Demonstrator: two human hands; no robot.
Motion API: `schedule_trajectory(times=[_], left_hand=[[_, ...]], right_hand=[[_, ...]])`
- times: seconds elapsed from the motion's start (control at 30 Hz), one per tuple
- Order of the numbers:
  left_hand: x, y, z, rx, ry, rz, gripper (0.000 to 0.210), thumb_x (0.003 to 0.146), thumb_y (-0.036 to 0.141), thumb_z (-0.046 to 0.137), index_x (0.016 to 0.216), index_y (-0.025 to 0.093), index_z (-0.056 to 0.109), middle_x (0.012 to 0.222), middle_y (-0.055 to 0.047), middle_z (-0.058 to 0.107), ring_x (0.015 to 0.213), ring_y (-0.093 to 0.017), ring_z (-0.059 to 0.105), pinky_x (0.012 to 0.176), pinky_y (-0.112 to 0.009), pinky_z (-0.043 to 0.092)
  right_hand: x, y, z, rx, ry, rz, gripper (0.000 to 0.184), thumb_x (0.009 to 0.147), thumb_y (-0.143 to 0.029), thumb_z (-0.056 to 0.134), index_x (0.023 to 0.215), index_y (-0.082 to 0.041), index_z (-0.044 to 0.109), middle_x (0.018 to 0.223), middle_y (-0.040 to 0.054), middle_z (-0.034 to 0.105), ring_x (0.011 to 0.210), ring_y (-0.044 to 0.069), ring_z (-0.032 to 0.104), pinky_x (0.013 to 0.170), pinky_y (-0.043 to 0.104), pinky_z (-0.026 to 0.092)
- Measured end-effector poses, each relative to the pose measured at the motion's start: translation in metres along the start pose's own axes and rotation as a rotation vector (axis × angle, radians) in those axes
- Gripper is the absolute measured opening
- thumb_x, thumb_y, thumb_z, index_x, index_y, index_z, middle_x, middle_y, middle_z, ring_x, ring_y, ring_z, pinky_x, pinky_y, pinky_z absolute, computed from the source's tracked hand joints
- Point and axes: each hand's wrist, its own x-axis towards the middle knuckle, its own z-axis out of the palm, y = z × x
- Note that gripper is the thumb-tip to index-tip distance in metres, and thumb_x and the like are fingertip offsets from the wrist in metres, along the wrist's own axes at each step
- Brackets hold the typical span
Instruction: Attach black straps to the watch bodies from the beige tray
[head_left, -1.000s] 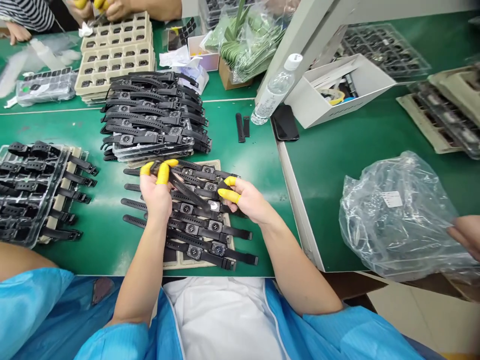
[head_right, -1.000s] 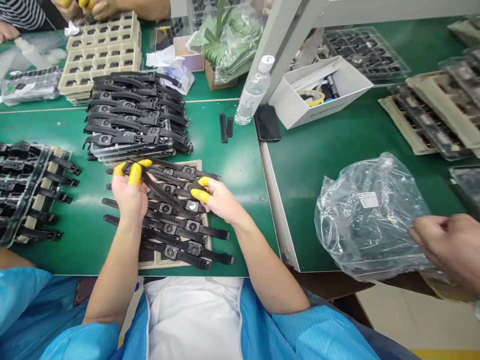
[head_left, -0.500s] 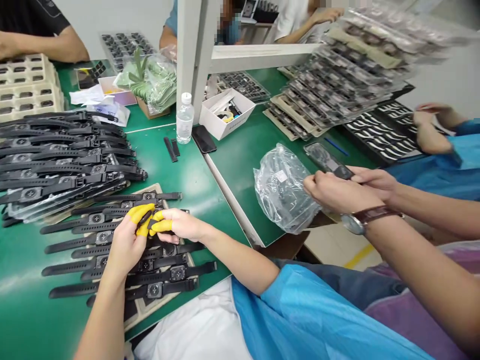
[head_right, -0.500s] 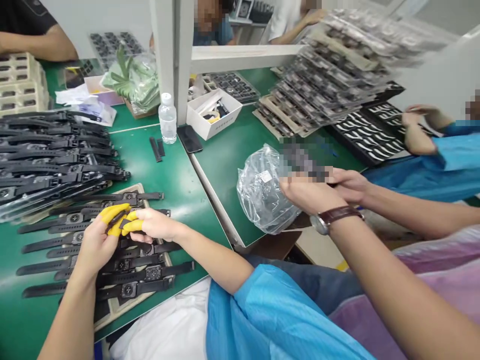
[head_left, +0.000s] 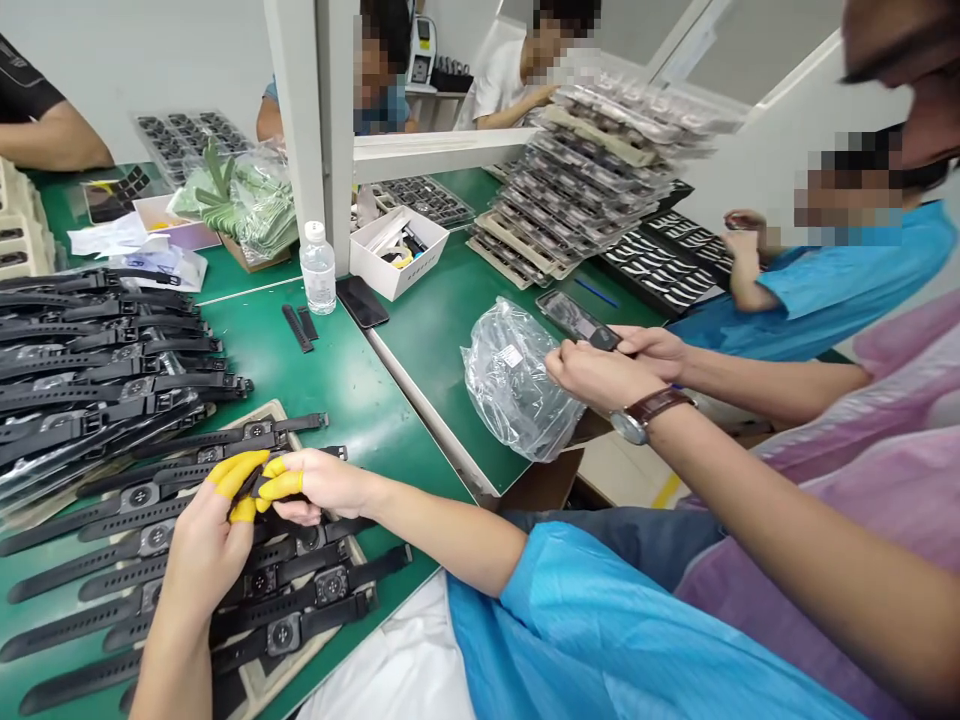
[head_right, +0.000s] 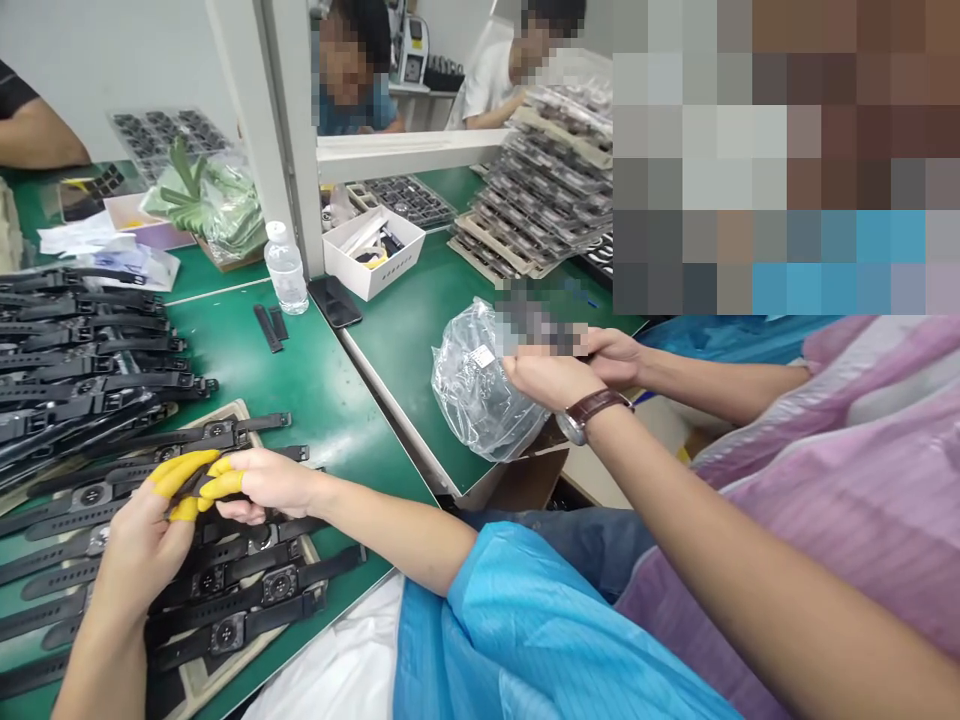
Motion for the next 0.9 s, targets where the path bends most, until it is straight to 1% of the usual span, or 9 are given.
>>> schedule_trajectory(times=[0.1,0.2,0.3,0.37,0.43,0.5,0.6,0.73,0.9], left_hand=[[0.0,-0.002,0.002,0.007,0.022,-0.036,0.047,0.095,0.02,0.049,0.139,0.031,0.057,0.131,-0.006,0.068,0.12,-0.028,0.067,0.105,-0.044,0.055],[0.002,0.0,0.004,-0.012,0.025,-0.041,0.047,0.096,0.019,0.046,0.141,0.029,0.056,0.132,-0.007,0.067,0.122,-0.028,0.066,0.107,-0.043,0.054],[0.004,0.006,0.002,-0.051,-0.021,-0.028,0.047,0.098,0.021,0.046,0.144,0.026,0.053,0.138,-0.009,0.063,0.13,-0.028,0.06,0.111,-0.043,0.051],[0.004,0.013,-0.001,-0.093,-0.071,-0.044,0.046,0.101,0.023,0.044,0.146,0.024,0.051,0.142,-0.01,0.06,0.133,-0.027,0.058,0.113,-0.043,0.05],[0.003,0.02,-0.002,-0.111,-0.078,-0.069,0.042,0.103,0.024,0.042,0.144,0.022,0.053,0.139,-0.011,0.061,0.131,-0.026,0.059,0.111,-0.042,0.051],[0.002,0.025,-0.002,-0.071,-0.057,-0.074,0.039,0.103,0.023,0.042,0.139,0.019,0.057,0.131,-0.012,0.064,0.125,-0.025,0.062,0.107,-0.041,0.054],[0.001,0.028,-0.002,0.028,-0.088,-0.051,0.038,0.099,0.021,0.047,0.135,0.018,0.06,0.126,-0.014,0.065,0.121,-0.026,0.062,0.106,-0.043,0.056],[0.0,0.031,-0.005,0.036,-0.14,-0.028,0.038,0.098,0.019,0.047,0.134,0.018,0.06,0.126,-0.015,0.065,0.122,-0.027,0.061,0.106,-0.045,0.055],[0.002,0.037,-0.005,-0.019,-0.148,-0.023,0.037,0.101,0.018,0.042,0.135,0.015,0.057,0.126,-0.016,0.065,0.123,-0.026,0.061,0.106,-0.043,0.055]], right_hand=[[0.001,0.001,0.001,0.066,0.031,-0.038,0.021,0.09,-0.033,0.07,0.085,-0.019,0.055,0.046,-0.0109,0.046,0.038,0.007,0.031,0.04,0.019,0.026],[0.003,0.001,0.001,0.145,0.009,-0.057,0.025,0.086,-0.035,0.074,0.084,-0.02,0.053,0.046,-0.0112,0.045,0.038,0.007,0.031,0.04,0.019,0.026],[0.003,0.002,0.002,0.193,0.023,-0.036,0.029,0.086,-0.04,0.073,0.081,-0.02,0.052,0.045,-0.0115,0.042,0.037,0.006,0.027,0.038,0.019,0.023],[0.003,0.004,0.003,0.168,0.072,-0.039,0.031,0.084,-0.042,0.073,0.08,-0.02,0.052,0.043,-0.0117,0.041,0.037,0.006,0.026,0.038,0.019,0.021],[0.001,0.006,0.004,0.131,0.121,-0.043,0.031,0.082,-0.042,0.073,0.08,-0.021,0.05,0.043,-0.0122,0.04,0.036,0.006,0.025,0.037,0.02,0.02],[0.0,0.007,0.004,0.101,0.155,-0.027,0.029,0.081,-0.042,0.071,0.081,-0.022,0.049,0.043,-0.0134,0.038,0.036,0.006,0.022,0.037,0.02,0.018],[-0.002,0.007,0.003,0.024,0.198,0.019,0.026,0.077,-0.039,0.069,0.083,-0.023,0.049,0.043,-0.0145,0.036,0.036,0.005,0.019,0.037,0.02,0.016],[-0.006,0.002,0.0,-0.064,0.197,0.079,0.021,0.075,-0.037,0.065,0.081,-0.022,0.05,0.042,-0.0144,0.035,0.036,0.005,0.019,0.037,0.019,0.016],[-0.008,-0.002,0.001,-0.123,0.22,0.07,0.023,0.07,-0.037,0.068,0.076,-0.022,0.051,0.04,-0.0132,0.036,0.035,0.005,0.02,0.036,0.02,0.016]])
